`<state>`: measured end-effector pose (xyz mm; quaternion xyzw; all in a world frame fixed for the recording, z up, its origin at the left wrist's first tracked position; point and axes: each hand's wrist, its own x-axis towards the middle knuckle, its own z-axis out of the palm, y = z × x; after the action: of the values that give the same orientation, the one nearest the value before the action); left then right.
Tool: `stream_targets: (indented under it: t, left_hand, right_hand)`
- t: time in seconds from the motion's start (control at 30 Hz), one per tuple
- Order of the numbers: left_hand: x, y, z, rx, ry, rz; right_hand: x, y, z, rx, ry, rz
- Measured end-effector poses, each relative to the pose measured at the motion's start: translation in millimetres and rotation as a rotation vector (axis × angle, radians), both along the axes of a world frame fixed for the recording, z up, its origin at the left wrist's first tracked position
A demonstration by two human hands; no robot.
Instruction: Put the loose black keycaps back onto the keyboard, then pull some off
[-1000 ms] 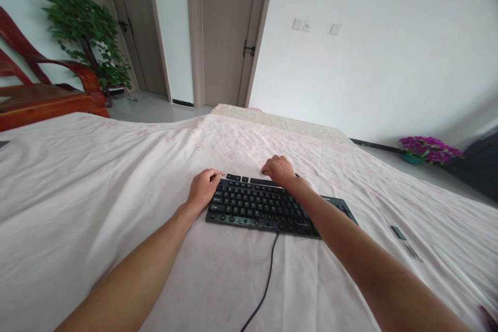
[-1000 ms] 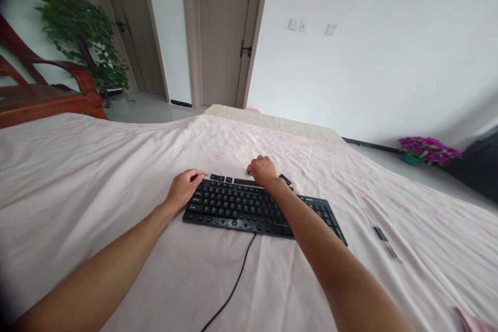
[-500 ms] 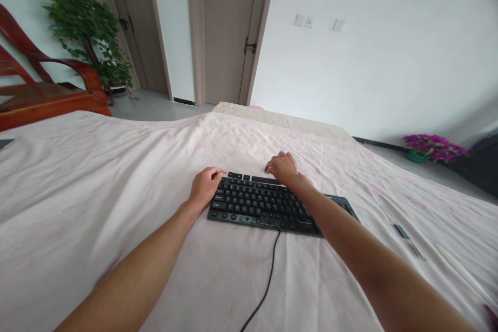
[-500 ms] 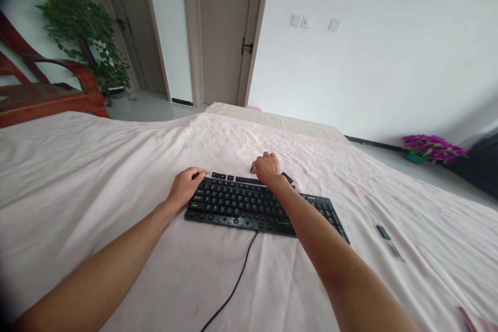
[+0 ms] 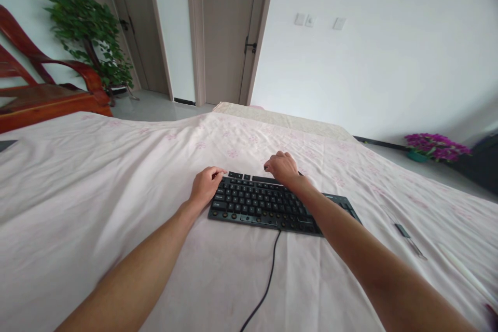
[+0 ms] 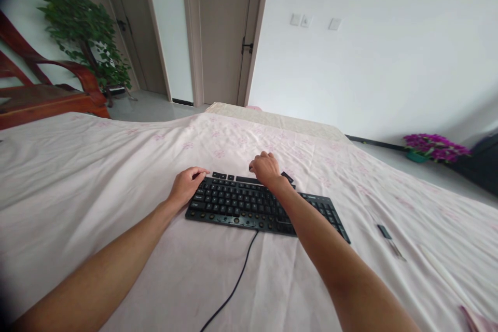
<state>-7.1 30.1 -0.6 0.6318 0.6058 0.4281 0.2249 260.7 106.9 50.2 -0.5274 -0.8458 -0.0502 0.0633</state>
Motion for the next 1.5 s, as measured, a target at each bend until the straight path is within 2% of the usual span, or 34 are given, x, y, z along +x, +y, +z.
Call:
stream_targets:
  t: [0.03,0.1,0.2,0.33,0.43,0.6,0.73,0.97,1.2,1.4,1.5]
  left_hand:
    - [0,0,-0.4,0.000,0.000,-0.002]
    - [0,0,-1.3,0.002,0.005,-0.004]
    - [-1,1,-2.2,0.010,0.014,-0.002]
    - [-2,0,-1.8,0.003,0.026,0.002]
    - [-1,-1,-1.4,-0.001,0.034,0.000]
    - [-2,1,-3.0,0.007,0.035,0.001]
    - [-2,2,-5.2,0.011,0.035,-0.005]
    - [-2,3,-8.0,0.022,0.032,0.001]
    - [-2,3,-9.1,0.026,0.048,0.000]
    - [-3,1,-7.7,0.010,0.048,-0.003]
    - [-3,1,-7.5,0.018,0.039,-0.004]
  right_hand:
    - [-1,-5,2.6,-0.018,0.068,-0.010]
    - [-5,-19,8.0,-0.128,0.357,-0.054]
    - [-11,-45,16.0,-0.464,0.992,-0.094]
    - [-14,-81,24.5,-0.884,1.519,-0.059]
    - [-15,-99,28.1,-1.052,1.708,-0.045]
    - [-19,-112,31.8,-1.168,1.816,-0.032]
    - [-21,-120,34.8,-1.143,1.817,-0.033]
    - [-24,-137,42.7,-0.833,1.760,-0.080]
    - [-28,-151,39.0,-0.692,1.704,-0.161]
    - [-10,-150,21.3,-0.535,1.455,-0.180]
    - [2,-149,7.6,-0.339,1.154,-0.124]
